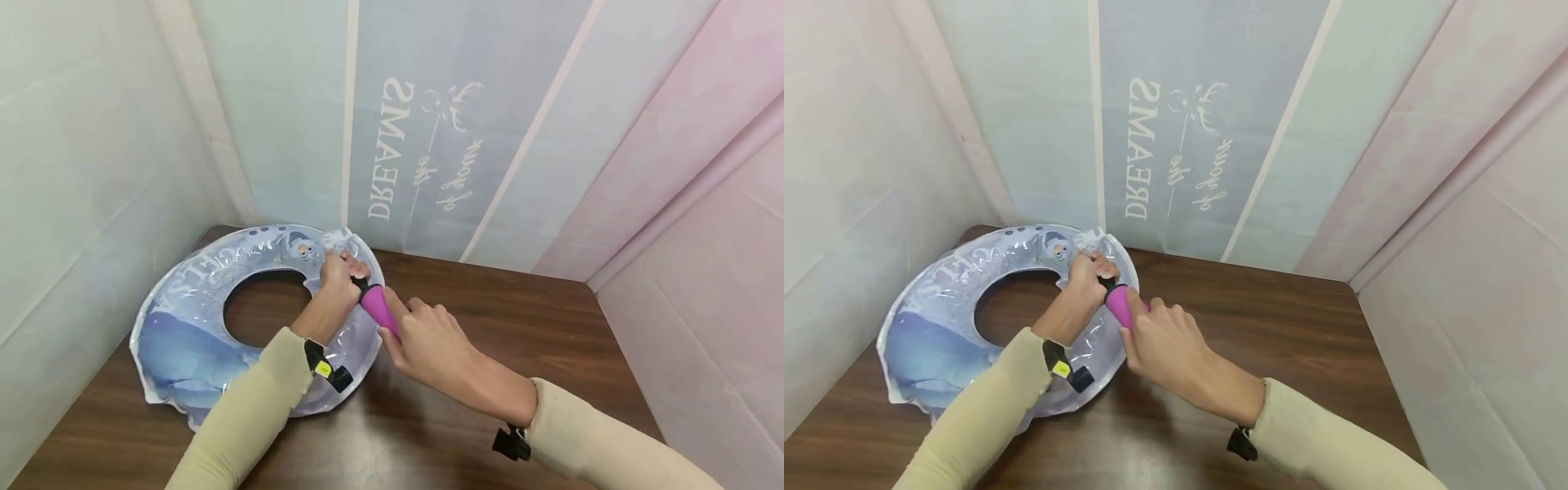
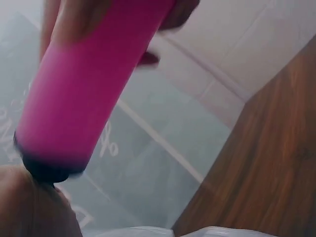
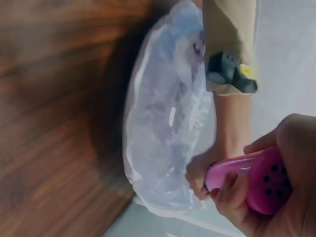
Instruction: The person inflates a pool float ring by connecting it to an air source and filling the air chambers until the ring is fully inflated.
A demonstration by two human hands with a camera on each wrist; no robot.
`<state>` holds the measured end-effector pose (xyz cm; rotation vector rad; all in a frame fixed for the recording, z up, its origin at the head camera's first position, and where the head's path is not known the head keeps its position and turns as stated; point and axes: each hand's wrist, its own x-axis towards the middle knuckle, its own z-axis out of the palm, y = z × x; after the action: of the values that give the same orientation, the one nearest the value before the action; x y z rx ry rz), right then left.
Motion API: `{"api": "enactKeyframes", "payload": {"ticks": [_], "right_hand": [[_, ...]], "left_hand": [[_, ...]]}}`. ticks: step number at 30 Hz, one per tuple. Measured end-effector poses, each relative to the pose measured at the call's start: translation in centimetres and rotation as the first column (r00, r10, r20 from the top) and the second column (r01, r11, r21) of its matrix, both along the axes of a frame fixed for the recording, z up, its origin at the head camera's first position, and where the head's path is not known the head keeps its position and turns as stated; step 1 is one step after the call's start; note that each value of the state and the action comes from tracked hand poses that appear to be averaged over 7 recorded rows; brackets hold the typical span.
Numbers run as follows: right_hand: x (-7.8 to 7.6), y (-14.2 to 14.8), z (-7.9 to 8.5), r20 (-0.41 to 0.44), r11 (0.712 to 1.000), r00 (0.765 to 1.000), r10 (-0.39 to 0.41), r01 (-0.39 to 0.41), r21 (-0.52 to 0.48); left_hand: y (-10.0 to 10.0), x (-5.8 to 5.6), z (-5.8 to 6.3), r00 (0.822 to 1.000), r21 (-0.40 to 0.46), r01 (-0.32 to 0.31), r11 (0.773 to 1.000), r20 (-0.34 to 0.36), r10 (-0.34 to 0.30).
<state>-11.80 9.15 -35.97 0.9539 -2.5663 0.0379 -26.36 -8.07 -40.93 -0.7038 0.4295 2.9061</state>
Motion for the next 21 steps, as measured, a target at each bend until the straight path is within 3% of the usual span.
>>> {"api": "enactKeyframes", "payload": {"ticks": [4, 7, 9, 12, 18, 21], "right_hand": [[2.1, 1.3, 0.2, 0.007, 1.000, 1.000, -0.014, 0.014, 0.009], [4.1, 2.3, 0.6, 0.010, 0.999, 1.000, -0.027, 0.027, 0.025], [4.5, 2.4, 0.9, 0.005, 0.999, 1.000, -0.025, 0.025, 0.029], [3.8, 1.8, 1.0, -0.015, 0.999, 1.000, -0.020, 0.020, 0.027], [0.7, -0.4, 0.0, -0.035, 0.999, 0.999, -0.027, 0.028, 0.018], [0.9, -0.5, -0.3, -0.022, 0.999, 0.999, -0.042, 0.042, 0.020]], "left_hand": [[-0.9, -0.6, -0.5, 0.999, -0.042, -0.042, 0.998, 0.011, 0.042], [-1.8, -1.0, -0.7, 0.999, -0.043, -0.037, 0.998, 0.020, 0.038], [-2.1, -1.1, -0.7, 0.999, -0.032, -0.039, 0.999, 0.014, 0.039], [-1.8, -0.7, -0.2, 0.999, -0.022, -0.039, 0.999, 0.005, 0.039], [0.1, 0.6, 0.8, 1.000, -0.030, 0.012, 0.999, -0.012, -0.013], [-0.3, 0.2, 0.4, 1.000, -0.041, -0.013, 0.999, -0.014, 0.013]]}}
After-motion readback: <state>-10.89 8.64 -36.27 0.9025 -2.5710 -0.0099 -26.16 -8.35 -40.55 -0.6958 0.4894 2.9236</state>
